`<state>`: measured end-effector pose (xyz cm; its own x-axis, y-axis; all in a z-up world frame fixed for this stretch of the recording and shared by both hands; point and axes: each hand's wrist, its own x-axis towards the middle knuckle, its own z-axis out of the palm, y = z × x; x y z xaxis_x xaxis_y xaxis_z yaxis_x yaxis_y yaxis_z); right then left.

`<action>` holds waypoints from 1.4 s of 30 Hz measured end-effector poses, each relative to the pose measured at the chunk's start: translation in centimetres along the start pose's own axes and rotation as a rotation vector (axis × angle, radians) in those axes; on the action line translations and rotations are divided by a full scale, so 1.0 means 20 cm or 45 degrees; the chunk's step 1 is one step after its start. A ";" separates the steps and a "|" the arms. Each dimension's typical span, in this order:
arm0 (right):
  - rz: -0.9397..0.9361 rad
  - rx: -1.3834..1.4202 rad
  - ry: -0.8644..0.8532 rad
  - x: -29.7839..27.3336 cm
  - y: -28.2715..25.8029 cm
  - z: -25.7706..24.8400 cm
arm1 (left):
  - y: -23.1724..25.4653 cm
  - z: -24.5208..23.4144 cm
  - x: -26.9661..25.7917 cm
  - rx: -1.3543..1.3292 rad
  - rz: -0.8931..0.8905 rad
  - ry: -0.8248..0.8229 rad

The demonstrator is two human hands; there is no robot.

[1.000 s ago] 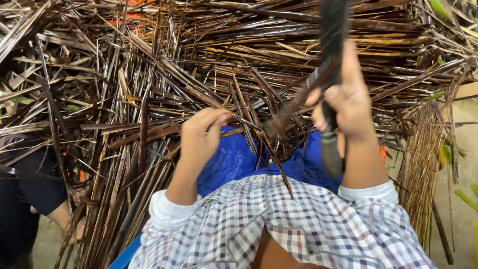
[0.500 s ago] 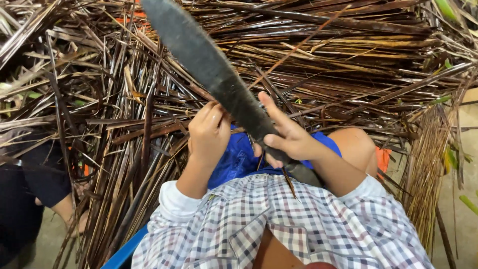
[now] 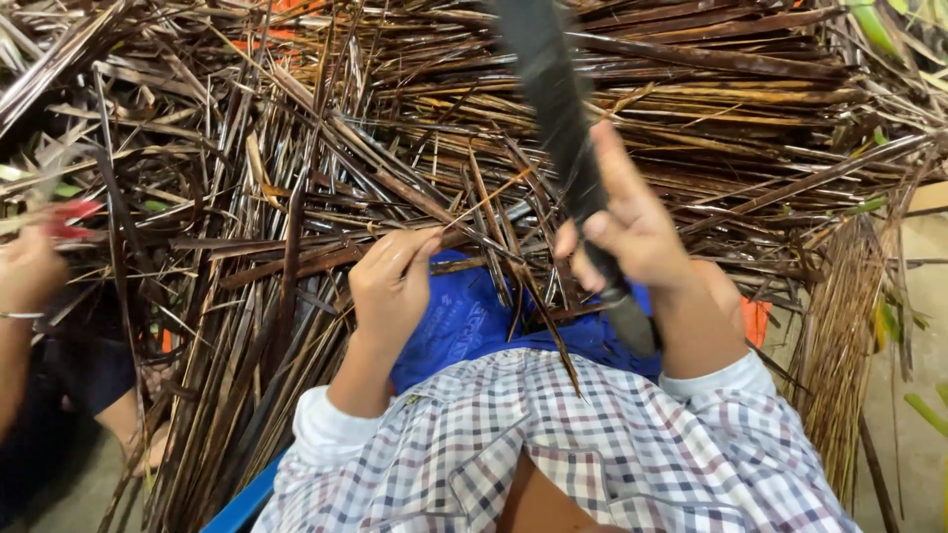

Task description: The person is using a machete to strip the leafy parts off the central ribs of palm fronds.

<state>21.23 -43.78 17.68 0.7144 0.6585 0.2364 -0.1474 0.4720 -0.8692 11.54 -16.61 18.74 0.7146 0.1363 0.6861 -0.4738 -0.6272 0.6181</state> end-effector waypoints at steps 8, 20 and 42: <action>-0.175 -0.166 0.291 -0.06 -0.05 -0.35 | -0.05 -0.09 -0.04 0.022 -0.102 -0.010; 0.525 -0.634 0.543 -0.25 0.76 -0.52 | -0.05 -0.06 -0.05 -0.120 -0.222 -0.097; 0.882 -2.348 -0.329 -0.53 0.79 -0.76 | -0.43 0.45 -0.54 0.775 0.184 -0.898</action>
<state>21.69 -52.33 -5.11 0.7332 0.5641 -0.3799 0.5733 -0.8131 -0.1008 12.56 -19.67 2.61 0.9109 -0.3448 0.2267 -0.3742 -0.9218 0.1015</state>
